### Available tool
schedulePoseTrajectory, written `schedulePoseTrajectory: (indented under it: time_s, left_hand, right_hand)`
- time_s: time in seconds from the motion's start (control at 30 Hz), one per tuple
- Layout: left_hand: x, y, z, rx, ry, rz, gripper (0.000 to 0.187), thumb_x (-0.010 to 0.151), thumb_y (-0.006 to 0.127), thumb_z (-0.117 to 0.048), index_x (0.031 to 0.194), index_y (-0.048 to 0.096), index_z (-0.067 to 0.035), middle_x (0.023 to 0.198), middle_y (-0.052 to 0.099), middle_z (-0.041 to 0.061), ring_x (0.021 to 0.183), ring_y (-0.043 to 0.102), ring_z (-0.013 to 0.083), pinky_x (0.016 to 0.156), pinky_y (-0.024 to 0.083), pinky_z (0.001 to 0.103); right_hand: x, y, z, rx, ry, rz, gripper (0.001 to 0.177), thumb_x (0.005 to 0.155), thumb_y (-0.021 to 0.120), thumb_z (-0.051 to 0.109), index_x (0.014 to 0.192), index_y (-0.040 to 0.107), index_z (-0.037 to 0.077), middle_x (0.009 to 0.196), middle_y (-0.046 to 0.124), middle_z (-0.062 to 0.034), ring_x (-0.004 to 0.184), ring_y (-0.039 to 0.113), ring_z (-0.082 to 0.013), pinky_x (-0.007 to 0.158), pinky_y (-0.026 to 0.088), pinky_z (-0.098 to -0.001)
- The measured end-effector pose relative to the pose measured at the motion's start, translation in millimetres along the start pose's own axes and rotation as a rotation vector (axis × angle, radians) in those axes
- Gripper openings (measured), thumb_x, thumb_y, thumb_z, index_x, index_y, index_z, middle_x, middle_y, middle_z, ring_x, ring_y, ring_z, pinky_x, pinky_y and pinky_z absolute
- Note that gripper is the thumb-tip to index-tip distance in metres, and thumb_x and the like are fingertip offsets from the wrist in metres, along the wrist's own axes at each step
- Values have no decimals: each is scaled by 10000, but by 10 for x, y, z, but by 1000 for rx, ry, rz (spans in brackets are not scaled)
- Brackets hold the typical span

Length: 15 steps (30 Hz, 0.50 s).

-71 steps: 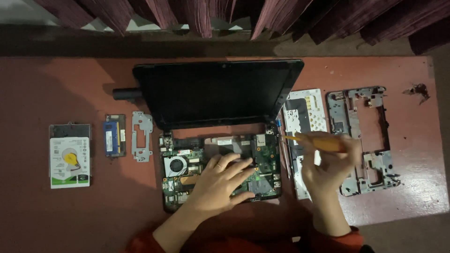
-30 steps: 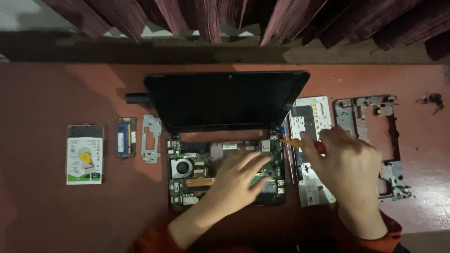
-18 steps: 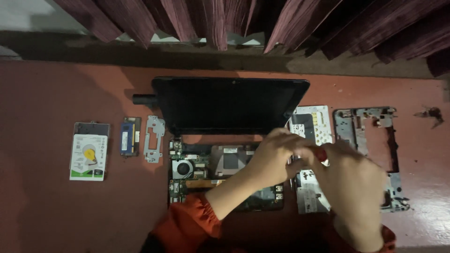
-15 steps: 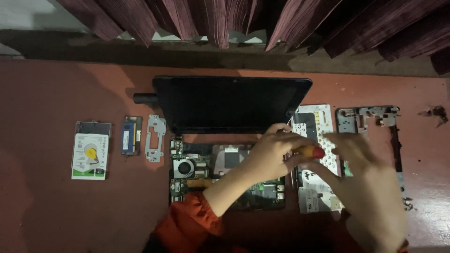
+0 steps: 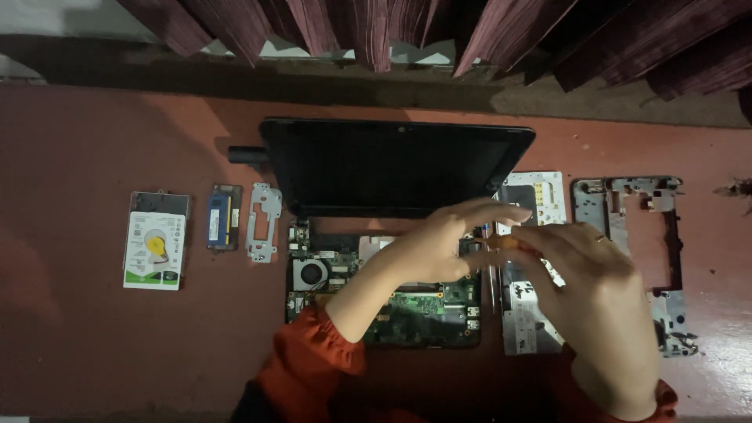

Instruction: Disassembling a laptop by removing screws and internal components using a screwdriver.

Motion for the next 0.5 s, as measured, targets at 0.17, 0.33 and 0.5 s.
schedulePoseTrajectory:
  time_s: [0.17,0.33,0.5]
  left_hand:
    - [81,96,6,108,48,-141,477,825,715,-349,1210,504,-162,1143,561,23,1023,639,176,911,552,353]
    - [112,171,66,152,129,-286,217,891,693,-106,1068,573,-137,943,610,14,889,638,201,738,517,315]
    - [84,185,180,203,145,-190,255,931,573,-5,1172,600,-83,1072,660,100,856,693,233,733,575,312]
  right_hand:
    - [28,106,-78,-135,92,-12,221,979,694,231,1021,723,15,785,716,-111,516,627,-135,403,471,-220]
    - [-62,238,-102,-228,185,-53,377,996,710,389,859,630,47,677,616,-19,538,582,-139,482,470,-278]
    - [16,159,-47,-389,235,42,561,960,506,648,852,667,122,675,649,-13,432,550,-86,361,352,-197]
Point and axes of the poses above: each hand's wrist, its own x-axis towards the middle knuckle, its own y-axis out of the palm, z = x × y, the point moved 2 cm from there along x, towards the middle knuckle
